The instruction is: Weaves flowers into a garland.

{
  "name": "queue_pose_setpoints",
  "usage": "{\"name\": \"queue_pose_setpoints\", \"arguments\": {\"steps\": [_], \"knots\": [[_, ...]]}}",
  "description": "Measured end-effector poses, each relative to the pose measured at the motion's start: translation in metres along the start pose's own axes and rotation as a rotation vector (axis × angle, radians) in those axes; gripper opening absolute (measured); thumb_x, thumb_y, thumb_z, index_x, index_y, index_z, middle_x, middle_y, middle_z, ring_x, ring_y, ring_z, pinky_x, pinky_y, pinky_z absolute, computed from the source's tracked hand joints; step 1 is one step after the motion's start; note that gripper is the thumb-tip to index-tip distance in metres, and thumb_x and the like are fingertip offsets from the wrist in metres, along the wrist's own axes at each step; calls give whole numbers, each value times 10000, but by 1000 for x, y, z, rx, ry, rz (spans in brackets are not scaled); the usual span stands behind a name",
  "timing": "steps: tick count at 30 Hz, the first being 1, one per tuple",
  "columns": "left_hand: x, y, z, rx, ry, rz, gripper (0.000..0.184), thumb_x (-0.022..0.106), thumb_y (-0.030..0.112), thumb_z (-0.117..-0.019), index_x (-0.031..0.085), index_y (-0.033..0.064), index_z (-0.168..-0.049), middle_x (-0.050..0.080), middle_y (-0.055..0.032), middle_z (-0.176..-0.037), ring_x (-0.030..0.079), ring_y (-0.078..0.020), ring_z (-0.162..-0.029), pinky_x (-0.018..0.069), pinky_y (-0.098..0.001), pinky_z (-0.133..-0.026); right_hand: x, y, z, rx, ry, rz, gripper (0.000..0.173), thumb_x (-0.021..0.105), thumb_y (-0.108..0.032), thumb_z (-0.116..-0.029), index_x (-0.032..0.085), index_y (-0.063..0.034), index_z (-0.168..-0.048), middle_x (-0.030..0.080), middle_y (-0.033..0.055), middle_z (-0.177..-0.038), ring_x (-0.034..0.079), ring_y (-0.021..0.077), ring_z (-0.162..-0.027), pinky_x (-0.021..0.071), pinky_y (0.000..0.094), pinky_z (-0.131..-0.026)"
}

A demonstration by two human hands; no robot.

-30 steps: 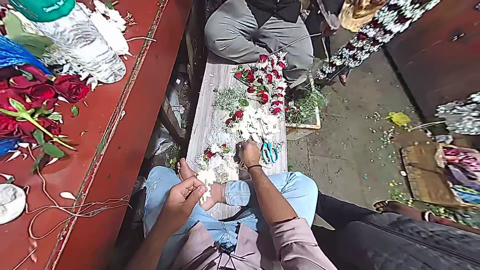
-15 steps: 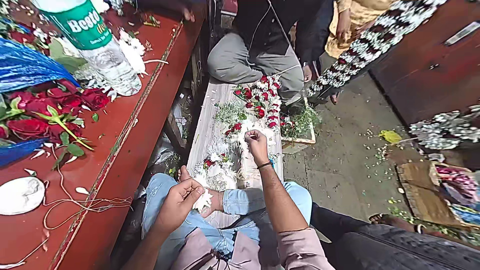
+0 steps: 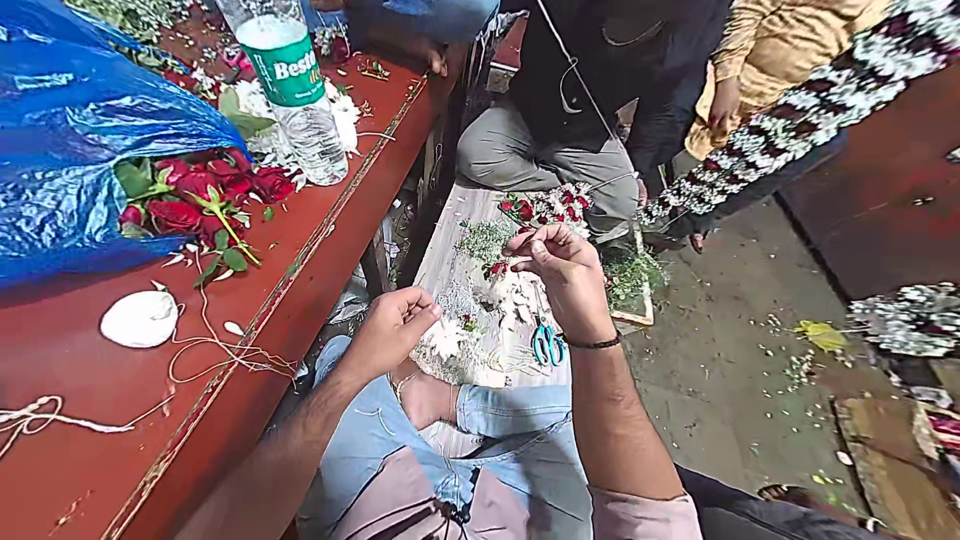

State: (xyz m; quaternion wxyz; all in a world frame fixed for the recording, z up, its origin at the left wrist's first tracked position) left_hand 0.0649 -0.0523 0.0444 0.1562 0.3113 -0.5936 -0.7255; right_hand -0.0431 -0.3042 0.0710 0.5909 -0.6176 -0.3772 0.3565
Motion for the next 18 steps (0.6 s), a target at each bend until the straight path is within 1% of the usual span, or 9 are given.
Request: {"name": "queue_pose_setpoints", "arguments": {"steps": [2,4,6,8,11,15,16,18], "knots": [[0,-1,-9,-5,-4,-40,179,642,251,-996,693,116,-889,559,15,-660,524,-100,-586,449,-286,-556,14,-12,7,-39,-75,-28,167,426,-74,-1065,589,-83,-1100,701,102,-1159,702,228,-1005,601,406,-847],[2,-5,-16,-5,-7,-80,172,644,252,-997,696,121,-898,573,15,-663,536,-108,-587,464,-305,-561,31,-19,10,-59,-159,-54,171,427,-69,-1048,593,-66,-1086,695,125,-1152,695,251,-1006,597,424,-838],[3,-7,-23,-4,0,-100,188,651,263,-999,696,115,-891,551,12,-637,505,-112,-557,440,-315,-541,50,-23,10,-60,-252,-79,156,449,-77,-1038,597,-45,-1077,688,143,-1140,691,262,-999,600,432,-822],[2,-7,-27,-6,7,-124,207,658,275,-996,681,114,-867,529,10,-624,487,-114,-549,422,-314,-532,66,-26,12,-58,-318,-118,145,466,-54,-1021,604,-24,-1052,690,163,-1132,693,269,-989,602,431,-821],[1,-5,-28,8,7,-124,227,688,288,-989,675,105,-854,558,0,-642,515,-114,-565,443,-315,-542,80,-29,19,-36,-362,-170,128,485,-28,-1006,607,-23,-1043,691,155,-1092,694,244,-957,598,408,-830],[2,-2,-25,36,-22,-122,165,714,208,-965,674,92,-854,592,-12,-657,546,-111,-571,475,-310,-543,86,-29,27,-8,-376,-168,115,508,-18,-1001,616,-22,-1041,693,146,-1057,691,232,-938,596,396,-825],[3,-1,-23,40,-23,-132,158,718,196,-956,672,90,-848,591,-11,-649,546,-111,-564,474,-310,-537,87,-29,29,-7,-377,-165,112,513,-18,-997,617,-21,-1037,692,144,-1044,686,226,-926,591,387,-813],[4,1,-23,52,-2,-159,154,714,177,-940,658,95,-822,548,-2,-612,506,-107,-529,438,-308,-503,88,-31,30,-10,-392,-159,108,517,-18,-997,618,-19,-1036,685,136,-1027,681,219,-914,592,378,-805]]}}
Point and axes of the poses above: each hand's wrist, its own z-axis away from the middle knuckle, its own x-axis out of the palm, y = z × x, the point moved 3 cm from there along -z, towards the middle knuckle
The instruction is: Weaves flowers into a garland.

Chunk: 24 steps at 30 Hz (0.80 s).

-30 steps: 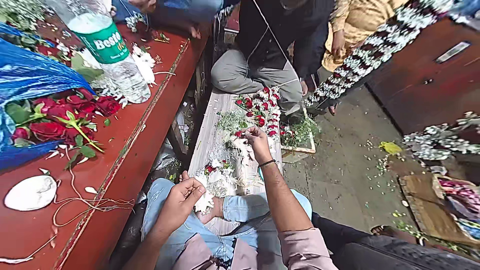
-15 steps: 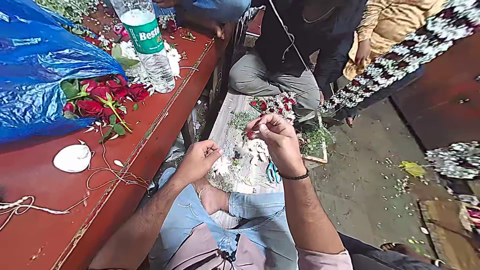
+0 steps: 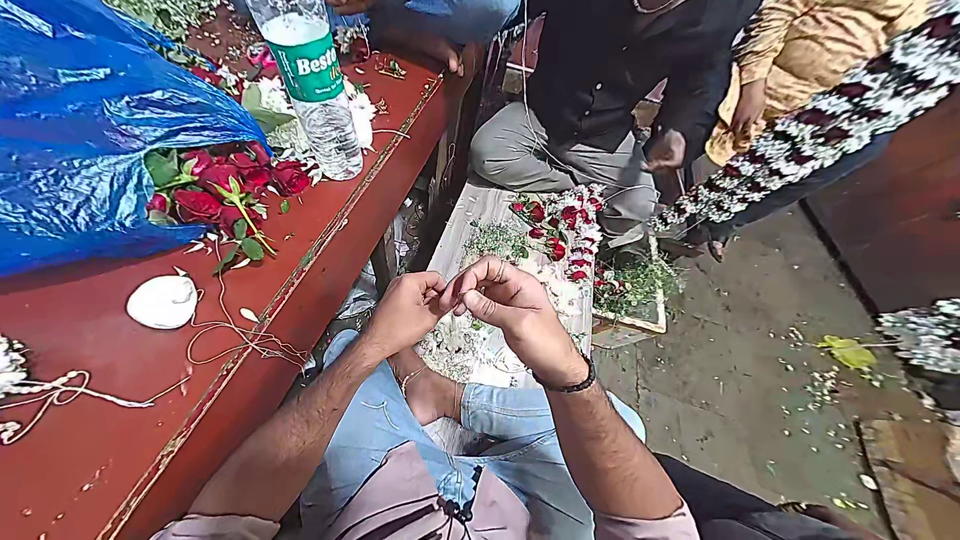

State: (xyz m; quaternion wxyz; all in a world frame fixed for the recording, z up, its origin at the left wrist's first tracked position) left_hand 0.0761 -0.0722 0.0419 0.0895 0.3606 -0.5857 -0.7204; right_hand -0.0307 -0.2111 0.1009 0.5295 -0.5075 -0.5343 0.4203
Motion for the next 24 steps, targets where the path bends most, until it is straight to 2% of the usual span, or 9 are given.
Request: {"name": "queue_pose_setpoints", "arguments": {"steps": [2,5,9,12,14,16,17,21,24], "knots": [[0,2,1,6,13,-41,128,732,151,-908,655,101,-820,542,4,-609,503,-104,-523,439,-313,-498,4,-1,0,6,-36,21,104,523,-16,-998,620,-13,-1036,683,128,-1011,676,208,-897,590,364,-797],[0,4,1,89,10,-109,110,776,138,-841,671,108,-846,630,2,-690,599,-106,-612,526,-352,-578,12,-2,-2,40,-98,117,79,561,-14,-982,630,-15,-1021,676,89,-951,669,162,-853,589,331,-782],[0,7,5,269,20,-65,80,747,104,-822,670,89,-810,644,4,-685,615,-76,-620,530,-308,-586,18,-13,-6,7,-209,177,60,623,-45,-976,661,-1,-991,684,85,-917,678,164,-819,602,330,-752],[-3,11,4,248,-26,-24,132,634,150,-941,694,103,-833,661,27,-678,621,-49,-602,544,-285,-570,13,-21,-9,-214,-243,41,283,600,-269,-1030,679,-10,-946,701,88,-910,682,168,-816,599,348,-715],[-6,12,0,193,-49,-46,168,638,153,-961,669,101,-804,618,12,-684,587,-75,-617,506,-306,-578,-1,-16,-12,-326,-91,4,403,528,-388,-1064,685,-51,-909,718,82,-896,696,170,-781,597,337,-658],[-10,8,-3,82,-91,-32,217,625,220,-1017,697,113,-842,634,8,-697,590,-91,-617,502,-308,-578,-21,9,-15,-282,117,23,422,416,-371,-1100,649,-67,-924,692,86,-908,660,174,-782,562,331,-672],[-11,6,-3,57,-106,-3,244,593,231,-1026,683,115,-832,602,6,-664,553,-102,-580,463,-303,-539,-28,28,-15,-214,184,44,416,384,-371,-1109,640,-78,-959,692,80,-951,647,167,-813,552,329,-706],[-17,6,-4,6,-127,36,272,569,228,-1040,657,104,-815,549,-8,-624,510,-119,-551,421,-297,-516,-26,92,-10,-21,232,8,286,479,-233,-1068,697,-52,-1029,720,93,-1064,671,182,-937,563,371,-810],[-20,5,-1,-86,-73,-50,282,593,282,-1023,662,129,-796,513,-2,-578,479,-129,-511,391,-322,-490,-13,97,-3,-12,174,-60,226,567,-175,-1025,709,-26,-1118,705,96,-1040,652,162,-915,554,345,-817]]}}
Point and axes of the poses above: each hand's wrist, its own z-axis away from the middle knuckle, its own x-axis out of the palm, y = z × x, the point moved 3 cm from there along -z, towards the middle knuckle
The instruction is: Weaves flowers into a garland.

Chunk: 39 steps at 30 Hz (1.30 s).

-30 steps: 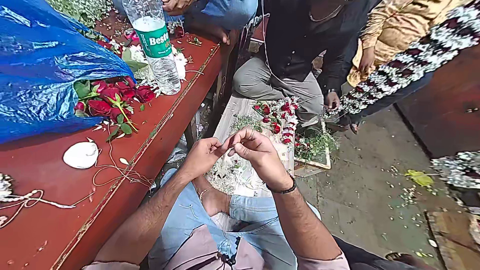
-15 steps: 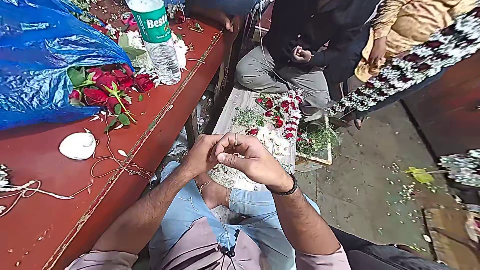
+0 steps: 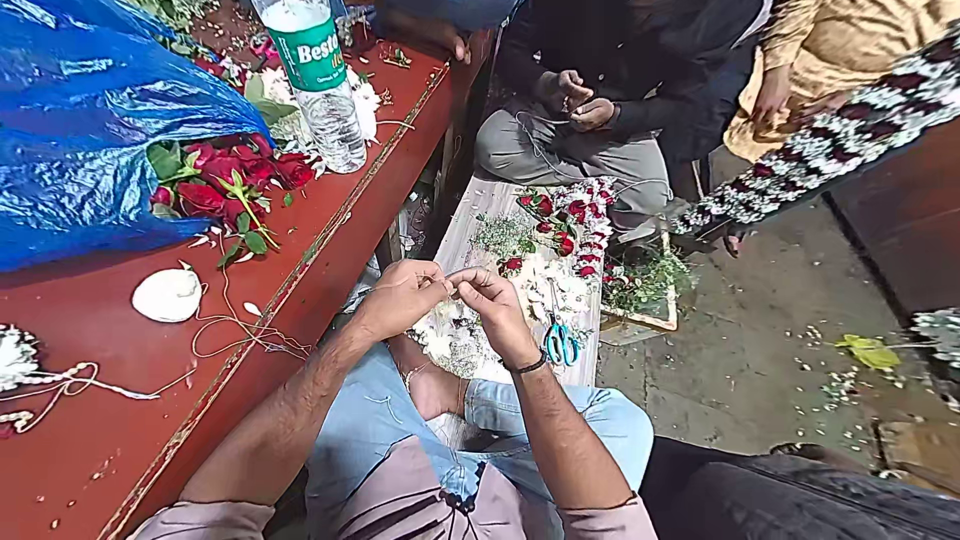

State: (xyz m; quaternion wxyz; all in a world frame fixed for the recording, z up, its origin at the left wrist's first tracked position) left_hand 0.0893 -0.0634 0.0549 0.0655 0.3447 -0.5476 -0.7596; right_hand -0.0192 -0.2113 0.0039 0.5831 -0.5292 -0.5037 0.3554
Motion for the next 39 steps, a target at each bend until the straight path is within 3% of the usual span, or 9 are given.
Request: {"name": "queue_pose_setpoints", "arguments": {"steps": [3,6,9,12,15,19,28,35,39], "knots": [[-4,5,0,-23,48,-22,289,617,286,-1014,661,130,-775,506,-4,-567,470,-137,-501,388,-330,-481,2,-5,-3,-25,-41,-3,217,666,-106,-965,688,-13,-1160,705,109,-1027,667,175,-914,576,344,-806],[-5,12,-2,-34,34,-32,316,611,282,-1030,647,124,-759,522,-2,-573,483,-129,-514,397,-327,-498,2,-1,-7,-39,-11,1,177,713,-55,-920,696,-7,-1090,703,110,-946,662,177,-840,575,349,-766],[-5,16,-1,-43,25,-65,314,610,273,-1024,647,133,-745,523,7,-583,491,-123,-532,405,-332,-518,1,1,-9,-48,22,0,106,736,-41,-915,722,-3,-1013,715,116,-943,682,188,-864,591,372,-815],[-6,19,-4,-76,24,-90,299,640,274,-1001,642,132,-738,526,13,-592,505,-116,-558,423,-339,-556,4,4,-12,-69,25,12,66,728,-37,-915,734,6,-964,723,111,-940,690,194,-905,589,392,-860],[-7,21,-6,-110,16,-99,307,625,292,-1003,638,130,-741,528,25,-612,512,-96,-589,429,-328,-587,7,7,-10,-114,7,17,101,675,-26,-949,740,25,-1007,743,105,-965,701,168,-929,582,367,-894],[-11,27,-4,-154,-4,-151,278,577,317,-1010,669,125,-832,557,13,-689,540,-110,-660,461,-358,-648,6,11,-7,-160,19,33,112,658,-30,-952,757,12,-984,745,97,-1004,693,161,-988,570,365,-926],[-22,39,-6,-163,-2,-315,262,541,311,-999,644,134,-835,551,-9,-686,557,-153,-666,457,-394,-633,21,-2,-14,-220,77,112,132,660,-20,-954,775,24,-1002,759,126,-1041,711,183,-1024,574,366,-967],[-22,62,-10,-183,-36,-596,213,569,241,-981,649,92,-851,644,-85,-767,660,-271,-793,518,-497,-702,29,1,-16,-203,115,125,123,660,-25,-943,776,12,-964,757,106,-963,710,162,-951,576,350,-918],[-22,66,-7,-165,-19,-577,181,579,211,-970,644,96,-846,640,-80,-750,659,-265,-768,521,-489,-676,37,0,-11,-163,165,26,154,620,-4,-961,767,40,-969,760,128,-951,721,166,-921,591,350,-894]]}}
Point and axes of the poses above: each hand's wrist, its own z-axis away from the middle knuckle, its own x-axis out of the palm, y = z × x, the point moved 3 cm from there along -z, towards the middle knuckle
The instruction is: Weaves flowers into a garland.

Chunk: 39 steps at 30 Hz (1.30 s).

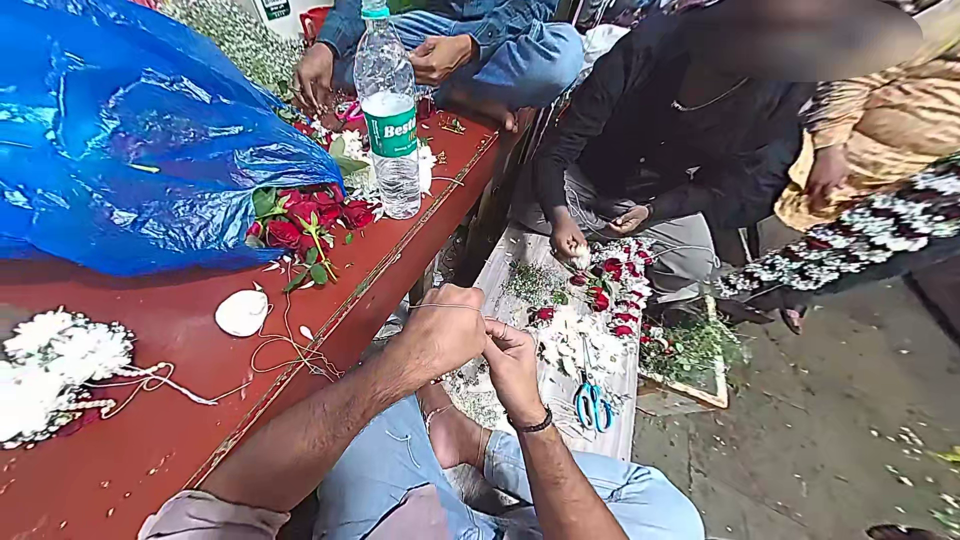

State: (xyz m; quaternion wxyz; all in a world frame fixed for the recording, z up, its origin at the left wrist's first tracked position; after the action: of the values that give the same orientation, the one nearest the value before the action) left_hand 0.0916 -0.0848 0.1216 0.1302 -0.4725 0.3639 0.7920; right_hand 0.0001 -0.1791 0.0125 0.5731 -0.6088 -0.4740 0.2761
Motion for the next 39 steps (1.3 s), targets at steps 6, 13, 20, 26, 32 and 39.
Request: {"name": "queue_pose_setpoints", "arguments": {"steps": [6,13,20,26,32,39], "knots": [[3,-4,0,-72,63,103,188,613,207,-951,612,108,-791,595,-60,-682,627,-236,-694,500,-470,-621,21,-8,12,0,83,80,163,635,-35,-946,763,38,-1013,760,133,-1019,719,165,-1003,582,337,-950],[13,-5,-11,-121,110,135,189,645,211,-907,608,114,-749,611,-66,-684,632,-245,-666,498,-478,-568,20,5,4,-55,206,243,106,671,-49,-880,770,-21,-857,739,65,-832,700,135,-822,589,325,-794],[14,-4,-16,-161,13,167,226,580,249,-961,679,46,-944,679,-158,-922,668,-336,-951,530,-564,-833,13,18,9,-162,168,522,277,542,-179,-985,792,-110,-886,750,-17,-924,676,121,-947,501,443,-952],[19,-17,-22,-149,-87,180,221,593,254,-943,679,50,-944,681,-155,-946,668,-326,-957,534,-559,-840,7,34,15,-194,169,518,293,539,-232,-1009,798,-163,-892,756,-56,-934,683,97,-958,506,434,-951],[48,-73,-25,-146,-99,524,233,659,272,-969,707,63,-878,625,-46,-759,567,-155,-672,478,-374,-651,-2,27,19,11,62,250,268,562,-85,-935,786,-77,-789,768,55,-1030,667,197,-1133,504,386,-1038],[70,-94,-17,-148,-222,764,291,593,280,-1034,682,20,-940,572,7,-642,513,-79,-541,468,-271,-569,1,14,16,285,-108,215,215,517,-48,-912,707,-49,-811,686,61,-1089,642,134,-926,546,320,-807]]}}
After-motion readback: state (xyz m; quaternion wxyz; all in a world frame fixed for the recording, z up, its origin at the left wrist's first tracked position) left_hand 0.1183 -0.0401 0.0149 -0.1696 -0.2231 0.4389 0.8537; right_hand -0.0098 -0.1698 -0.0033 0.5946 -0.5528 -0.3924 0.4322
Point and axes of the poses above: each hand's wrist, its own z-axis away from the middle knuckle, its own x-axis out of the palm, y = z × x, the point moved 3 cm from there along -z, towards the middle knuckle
